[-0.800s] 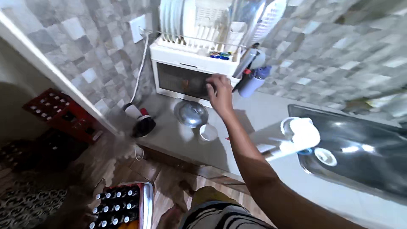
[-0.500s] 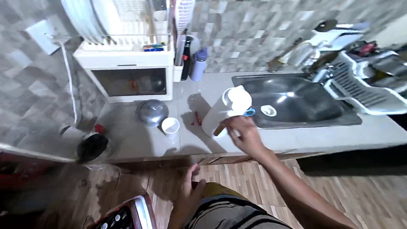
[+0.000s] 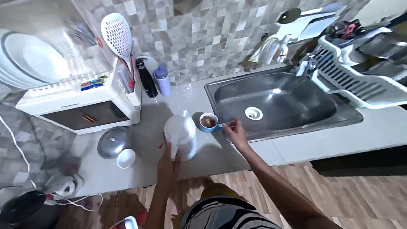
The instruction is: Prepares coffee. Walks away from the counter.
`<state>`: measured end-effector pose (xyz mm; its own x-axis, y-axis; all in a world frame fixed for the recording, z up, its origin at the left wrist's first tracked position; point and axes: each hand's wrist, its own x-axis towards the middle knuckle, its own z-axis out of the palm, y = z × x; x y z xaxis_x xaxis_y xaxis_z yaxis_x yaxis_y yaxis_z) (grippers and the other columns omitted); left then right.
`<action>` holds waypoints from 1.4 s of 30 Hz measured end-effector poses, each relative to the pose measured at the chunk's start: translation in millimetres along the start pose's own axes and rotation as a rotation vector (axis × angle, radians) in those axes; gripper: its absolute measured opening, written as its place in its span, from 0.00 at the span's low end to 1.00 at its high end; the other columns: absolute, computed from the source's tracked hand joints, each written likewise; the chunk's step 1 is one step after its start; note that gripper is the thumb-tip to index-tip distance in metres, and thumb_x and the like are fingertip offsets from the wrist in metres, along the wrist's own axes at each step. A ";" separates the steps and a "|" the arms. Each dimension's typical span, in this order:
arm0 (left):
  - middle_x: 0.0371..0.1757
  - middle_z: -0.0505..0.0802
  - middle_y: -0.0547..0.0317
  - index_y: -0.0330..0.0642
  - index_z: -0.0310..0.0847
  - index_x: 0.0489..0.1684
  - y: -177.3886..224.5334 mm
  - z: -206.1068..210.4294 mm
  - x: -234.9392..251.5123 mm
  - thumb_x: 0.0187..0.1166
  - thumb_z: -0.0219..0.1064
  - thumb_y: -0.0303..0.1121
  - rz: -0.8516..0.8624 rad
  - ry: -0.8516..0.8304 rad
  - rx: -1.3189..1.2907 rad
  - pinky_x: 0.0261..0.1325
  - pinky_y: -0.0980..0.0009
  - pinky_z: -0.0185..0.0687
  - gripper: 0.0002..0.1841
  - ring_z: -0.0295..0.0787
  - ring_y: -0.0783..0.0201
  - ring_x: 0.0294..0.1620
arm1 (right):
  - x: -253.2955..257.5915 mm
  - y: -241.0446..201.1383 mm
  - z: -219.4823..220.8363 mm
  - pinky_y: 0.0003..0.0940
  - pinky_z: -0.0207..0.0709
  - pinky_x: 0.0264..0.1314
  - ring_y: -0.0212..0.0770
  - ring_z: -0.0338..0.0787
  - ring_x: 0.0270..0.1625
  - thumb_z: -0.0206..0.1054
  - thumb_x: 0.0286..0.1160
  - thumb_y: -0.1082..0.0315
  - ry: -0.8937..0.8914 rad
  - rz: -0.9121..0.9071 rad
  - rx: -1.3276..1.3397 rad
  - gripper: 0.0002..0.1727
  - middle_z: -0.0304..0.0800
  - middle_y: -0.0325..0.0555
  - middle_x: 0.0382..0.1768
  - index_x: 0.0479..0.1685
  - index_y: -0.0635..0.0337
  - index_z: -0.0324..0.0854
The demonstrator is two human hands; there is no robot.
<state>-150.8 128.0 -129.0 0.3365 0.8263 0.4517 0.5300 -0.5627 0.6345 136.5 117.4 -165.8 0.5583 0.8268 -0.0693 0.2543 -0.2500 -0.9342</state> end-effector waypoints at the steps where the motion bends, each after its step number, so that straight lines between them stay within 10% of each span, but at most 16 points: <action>1: 0.37 0.93 0.32 0.07 0.63 0.73 4.7 6.8 -0.4 0.78 0.63 0.28 -0.003 0.052 0.016 0.34 0.57 0.90 0.31 0.94 0.51 0.28 | 13.3 1.1 -1.6 0.48 0.79 0.62 0.54 0.88 0.53 0.61 0.87 0.64 -0.030 -0.019 -0.026 0.33 0.84 0.71 0.56 0.83 0.77 0.58; 5: 0.33 0.91 0.43 0.23 0.69 0.68 10.5 33.9 2.4 0.85 0.62 0.37 0.012 0.258 0.096 0.32 0.75 0.86 0.24 0.88 0.71 0.23 | 53.3 7.3 -15.6 0.57 0.80 0.54 0.60 0.90 0.45 0.53 0.90 0.68 -0.162 -0.257 -0.182 0.18 0.89 0.70 0.43 0.58 0.79 0.80; 14: 0.55 0.91 0.72 0.47 0.76 0.71 39.0 41.1 37.3 0.87 0.64 0.38 0.012 0.331 -0.005 0.29 0.88 0.82 0.18 0.83 0.91 0.28 | 90.6 4.4 -44.7 0.62 0.84 0.57 0.67 0.93 0.52 0.59 0.86 0.69 -0.514 -0.714 -0.344 0.16 0.92 0.68 0.48 0.48 0.74 0.88; 22: 0.50 0.95 0.55 0.35 0.82 0.58 78.0 35.1 63.0 0.83 0.66 0.39 -0.029 -0.017 0.151 0.52 0.91 0.79 0.17 0.87 0.89 0.44 | 88.5 21.3 -48.6 0.56 0.87 0.48 0.63 0.95 0.45 0.59 0.82 0.69 -0.530 -0.841 -0.184 0.14 0.93 0.62 0.40 0.45 0.70 0.90; 30: 0.32 0.93 0.55 0.33 0.85 0.56 98.7 51.3 80.2 0.81 0.66 0.36 -0.185 -0.253 0.170 0.27 0.87 0.78 0.16 0.82 0.83 0.20 | 118.7 30.9 -43.5 0.54 0.87 0.45 0.62 0.95 0.43 0.61 0.80 0.68 -0.492 -0.898 -0.162 0.13 0.94 0.58 0.39 0.44 0.67 0.91; 42: 0.39 0.97 0.49 0.33 0.88 0.54 103.6 59.7 111.9 0.79 0.65 0.36 -0.129 -0.455 0.397 0.41 0.81 0.83 0.16 0.92 0.70 0.33 | 111.5 36.6 -45.6 0.50 0.86 0.41 0.58 0.94 0.42 0.60 0.81 0.65 -0.552 -1.002 -0.102 0.14 0.93 0.55 0.37 0.40 0.62 0.90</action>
<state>-11.8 163.8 -50.2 0.5021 0.8646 0.0182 0.8086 -0.4768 0.3447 244.1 177.5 -191.7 -0.3469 0.7791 0.5221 0.4656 0.6263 -0.6253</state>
